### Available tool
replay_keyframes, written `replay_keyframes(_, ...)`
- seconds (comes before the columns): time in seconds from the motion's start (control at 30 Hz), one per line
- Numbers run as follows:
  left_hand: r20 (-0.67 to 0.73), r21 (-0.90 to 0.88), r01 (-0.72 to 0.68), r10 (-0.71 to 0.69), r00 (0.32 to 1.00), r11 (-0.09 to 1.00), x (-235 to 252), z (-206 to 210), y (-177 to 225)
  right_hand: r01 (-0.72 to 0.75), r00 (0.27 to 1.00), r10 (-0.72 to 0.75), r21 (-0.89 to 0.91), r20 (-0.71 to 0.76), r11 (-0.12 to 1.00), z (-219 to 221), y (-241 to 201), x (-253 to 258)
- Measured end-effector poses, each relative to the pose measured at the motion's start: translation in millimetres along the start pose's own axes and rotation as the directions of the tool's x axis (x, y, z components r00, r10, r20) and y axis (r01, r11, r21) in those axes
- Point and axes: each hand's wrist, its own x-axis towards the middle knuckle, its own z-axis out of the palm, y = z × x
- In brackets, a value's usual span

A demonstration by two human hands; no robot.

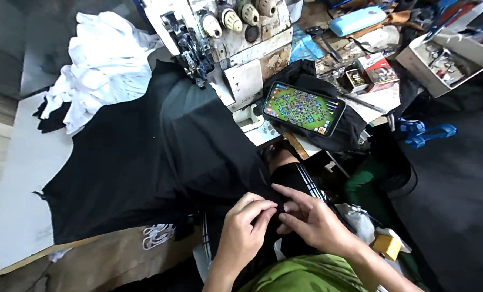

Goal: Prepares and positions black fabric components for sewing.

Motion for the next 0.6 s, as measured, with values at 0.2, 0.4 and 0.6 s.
replay_keyframes(0.2, -0.036, 0.130, -0.110, 0.116, 0.993, 0.985, -20.4, -1.6, 8.8, -0.068, 0.997, 0.062, 0.148, 0.043, 0.987, 1.5, -6.5, -8.6)
replay_keyframes(0.4, -0.062, 0.214, -0.091, 0.107, 0.992, 0.973, -40.4, 18.9, 0.2, -0.164, 0.986, 0.150, 0.270, 0.071, 0.949, 0.9, 4.4, -19.8)
replay_keyframes(0.6, 0.178, 0.063, 0.073, -0.084, 0.980, 0.995, -56.1, 4.9, 12.0, -0.222, 0.975, 0.224, 0.201, 0.012, 0.954, 4.8, 30.5, -14.7)
